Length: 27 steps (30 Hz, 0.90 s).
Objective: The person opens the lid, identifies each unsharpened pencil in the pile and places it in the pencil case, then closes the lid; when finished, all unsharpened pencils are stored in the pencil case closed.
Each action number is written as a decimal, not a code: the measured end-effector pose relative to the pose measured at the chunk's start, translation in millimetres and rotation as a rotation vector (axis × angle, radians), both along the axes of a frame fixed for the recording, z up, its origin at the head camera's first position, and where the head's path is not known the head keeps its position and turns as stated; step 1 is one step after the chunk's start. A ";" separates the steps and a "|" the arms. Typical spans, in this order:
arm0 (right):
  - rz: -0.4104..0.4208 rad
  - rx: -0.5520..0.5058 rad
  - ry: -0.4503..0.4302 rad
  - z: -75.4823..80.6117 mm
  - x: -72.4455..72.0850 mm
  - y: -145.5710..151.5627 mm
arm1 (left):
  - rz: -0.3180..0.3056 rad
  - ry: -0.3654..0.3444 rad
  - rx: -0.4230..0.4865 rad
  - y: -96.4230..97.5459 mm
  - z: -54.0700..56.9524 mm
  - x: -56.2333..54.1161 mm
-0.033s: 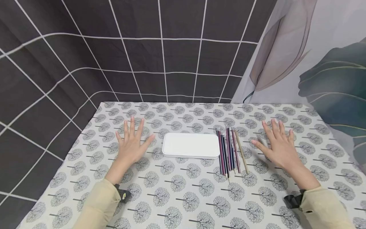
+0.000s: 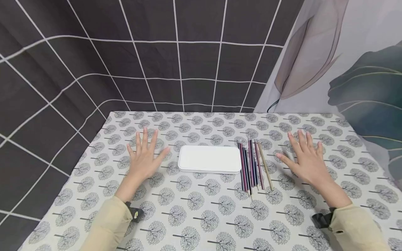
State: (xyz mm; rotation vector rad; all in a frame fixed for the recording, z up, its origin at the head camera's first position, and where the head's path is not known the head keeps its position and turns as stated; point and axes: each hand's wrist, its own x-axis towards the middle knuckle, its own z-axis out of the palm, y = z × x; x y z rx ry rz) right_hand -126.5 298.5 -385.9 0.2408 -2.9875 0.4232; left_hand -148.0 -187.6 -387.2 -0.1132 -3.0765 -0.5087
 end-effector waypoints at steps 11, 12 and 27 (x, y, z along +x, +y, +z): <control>0.047 0.016 -0.011 -0.9 -4.8 -4.5 | -0.066 -0.044 0.002 4.7 5.5 1.9; 0.059 0.018 -0.013 -0.9 -6.0 -4.9 | -0.087 -0.052 0.013 6.6 4.8 2.1; 0.466 -0.056 -0.066 5.7 -34.0 -81.2 | -0.482 -0.182 0.117 38.1 2.8 -15.4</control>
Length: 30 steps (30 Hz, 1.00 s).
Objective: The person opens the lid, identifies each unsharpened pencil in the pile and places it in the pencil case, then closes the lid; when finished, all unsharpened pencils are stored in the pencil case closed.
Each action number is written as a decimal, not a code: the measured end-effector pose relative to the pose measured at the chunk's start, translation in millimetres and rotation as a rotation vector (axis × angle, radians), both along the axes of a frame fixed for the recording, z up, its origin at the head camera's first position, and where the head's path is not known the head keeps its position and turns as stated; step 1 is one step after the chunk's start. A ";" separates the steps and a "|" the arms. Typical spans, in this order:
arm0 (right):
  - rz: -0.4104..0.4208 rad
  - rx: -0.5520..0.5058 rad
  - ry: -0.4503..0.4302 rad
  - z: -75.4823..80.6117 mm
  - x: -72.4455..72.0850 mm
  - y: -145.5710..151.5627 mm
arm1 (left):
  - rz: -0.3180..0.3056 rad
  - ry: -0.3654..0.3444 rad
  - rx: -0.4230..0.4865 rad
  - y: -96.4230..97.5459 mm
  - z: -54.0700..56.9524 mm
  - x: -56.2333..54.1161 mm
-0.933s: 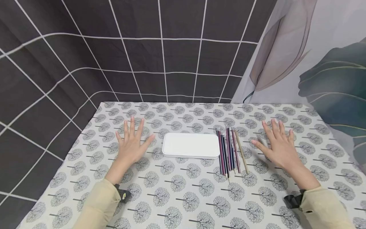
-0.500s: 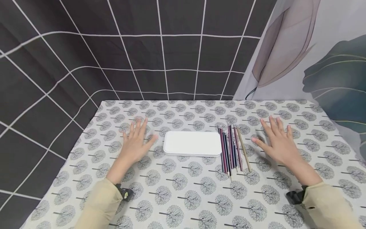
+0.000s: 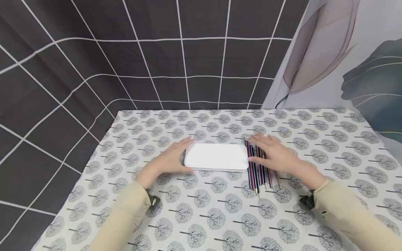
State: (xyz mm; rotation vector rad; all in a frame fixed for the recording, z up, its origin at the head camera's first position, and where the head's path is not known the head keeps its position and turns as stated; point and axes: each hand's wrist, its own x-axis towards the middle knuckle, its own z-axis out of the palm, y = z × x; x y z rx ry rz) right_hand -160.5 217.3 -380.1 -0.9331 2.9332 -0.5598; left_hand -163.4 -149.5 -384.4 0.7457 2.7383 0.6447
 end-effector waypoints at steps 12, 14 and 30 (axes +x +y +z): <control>0.242 -0.009 0.111 -8.3 -4.2 -60.8 | -0.054 0.031 -0.070 18.7 -8.2 -17.1; 0.259 0.033 0.122 -8.7 -4.7 -68.5 | -0.062 0.032 -0.078 19.6 -9.9 -19.8; 0.544 0.412 0.538 -1.7 -8.8 -103.1 | -0.147 0.103 -0.129 18.3 -12.2 -25.7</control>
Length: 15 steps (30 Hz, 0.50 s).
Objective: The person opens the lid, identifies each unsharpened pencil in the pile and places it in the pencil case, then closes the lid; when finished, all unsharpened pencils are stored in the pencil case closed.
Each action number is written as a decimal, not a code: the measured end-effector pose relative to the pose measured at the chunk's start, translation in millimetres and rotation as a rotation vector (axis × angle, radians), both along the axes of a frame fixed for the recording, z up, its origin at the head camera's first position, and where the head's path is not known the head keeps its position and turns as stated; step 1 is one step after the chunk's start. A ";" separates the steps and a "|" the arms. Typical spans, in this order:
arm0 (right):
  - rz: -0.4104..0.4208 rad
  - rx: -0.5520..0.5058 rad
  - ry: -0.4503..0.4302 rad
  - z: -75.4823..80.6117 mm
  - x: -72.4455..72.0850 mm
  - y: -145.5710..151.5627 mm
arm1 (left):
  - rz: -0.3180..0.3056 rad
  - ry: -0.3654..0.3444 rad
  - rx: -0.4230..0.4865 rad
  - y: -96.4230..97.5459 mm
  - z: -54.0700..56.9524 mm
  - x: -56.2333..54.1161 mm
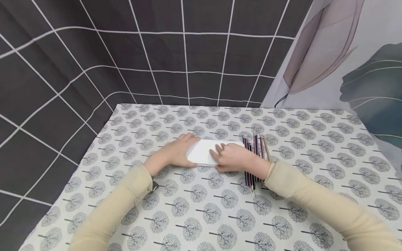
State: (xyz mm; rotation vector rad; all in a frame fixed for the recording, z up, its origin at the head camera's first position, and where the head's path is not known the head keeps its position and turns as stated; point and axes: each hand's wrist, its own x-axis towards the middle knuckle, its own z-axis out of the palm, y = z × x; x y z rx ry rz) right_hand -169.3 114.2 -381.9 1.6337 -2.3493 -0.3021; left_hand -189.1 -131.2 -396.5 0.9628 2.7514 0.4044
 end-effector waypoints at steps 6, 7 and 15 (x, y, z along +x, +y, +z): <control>0.081 0.062 0.048 -1.2 -3.0 -6.6 | 0.053 -0.013 0.012 -2.2 -3.8 3.8; 0.090 0.073 0.056 -1.0 -3.0 -6.9 | 0.062 -0.013 0.015 -2.7 -3.5 4.7; 0.198 0.200 0.252 -3.3 -1.4 -0.4 | 0.065 -0.023 0.037 2.3 1.9 6.8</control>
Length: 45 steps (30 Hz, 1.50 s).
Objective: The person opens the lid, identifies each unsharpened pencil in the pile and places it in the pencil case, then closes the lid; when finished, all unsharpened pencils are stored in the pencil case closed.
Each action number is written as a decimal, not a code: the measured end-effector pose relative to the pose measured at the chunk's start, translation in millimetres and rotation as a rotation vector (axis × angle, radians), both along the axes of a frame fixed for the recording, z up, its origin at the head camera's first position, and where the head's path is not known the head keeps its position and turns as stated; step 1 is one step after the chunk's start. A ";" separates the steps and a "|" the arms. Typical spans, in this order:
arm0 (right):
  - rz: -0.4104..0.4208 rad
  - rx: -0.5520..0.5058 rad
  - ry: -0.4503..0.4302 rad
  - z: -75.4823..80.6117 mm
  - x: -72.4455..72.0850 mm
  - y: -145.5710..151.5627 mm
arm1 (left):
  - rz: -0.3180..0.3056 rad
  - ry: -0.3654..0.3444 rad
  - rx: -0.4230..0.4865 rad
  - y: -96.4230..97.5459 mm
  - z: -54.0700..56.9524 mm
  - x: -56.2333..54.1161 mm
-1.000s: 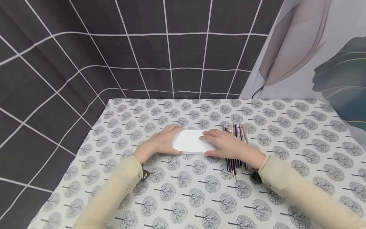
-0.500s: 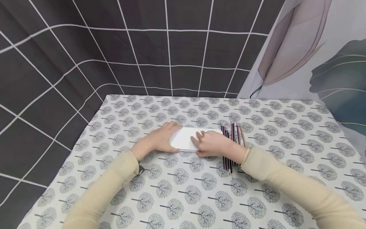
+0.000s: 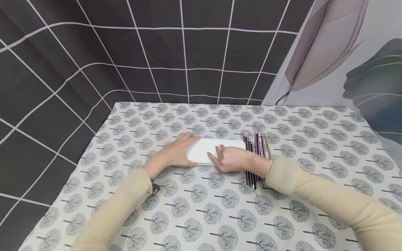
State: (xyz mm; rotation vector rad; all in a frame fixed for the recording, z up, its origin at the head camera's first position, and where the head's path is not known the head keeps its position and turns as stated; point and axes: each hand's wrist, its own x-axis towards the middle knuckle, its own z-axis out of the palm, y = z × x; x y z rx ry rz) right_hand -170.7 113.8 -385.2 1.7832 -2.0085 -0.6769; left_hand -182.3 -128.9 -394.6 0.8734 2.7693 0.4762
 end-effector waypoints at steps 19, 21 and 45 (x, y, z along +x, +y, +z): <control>0.107 0.018 0.180 -6.7 12.5 -3.6 | -0.003 -0.012 -0.059 1.9 4.7 1.2; 0.040 0.010 0.143 -6.0 14.8 -3.6 | -0.005 -0.011 -0.058 2.3 4.3 1.0; -0.142 0.084 -0.111 8.4 9.2 -25.7 | -0.032 0.113 -0.179 4.7 4.7 4.4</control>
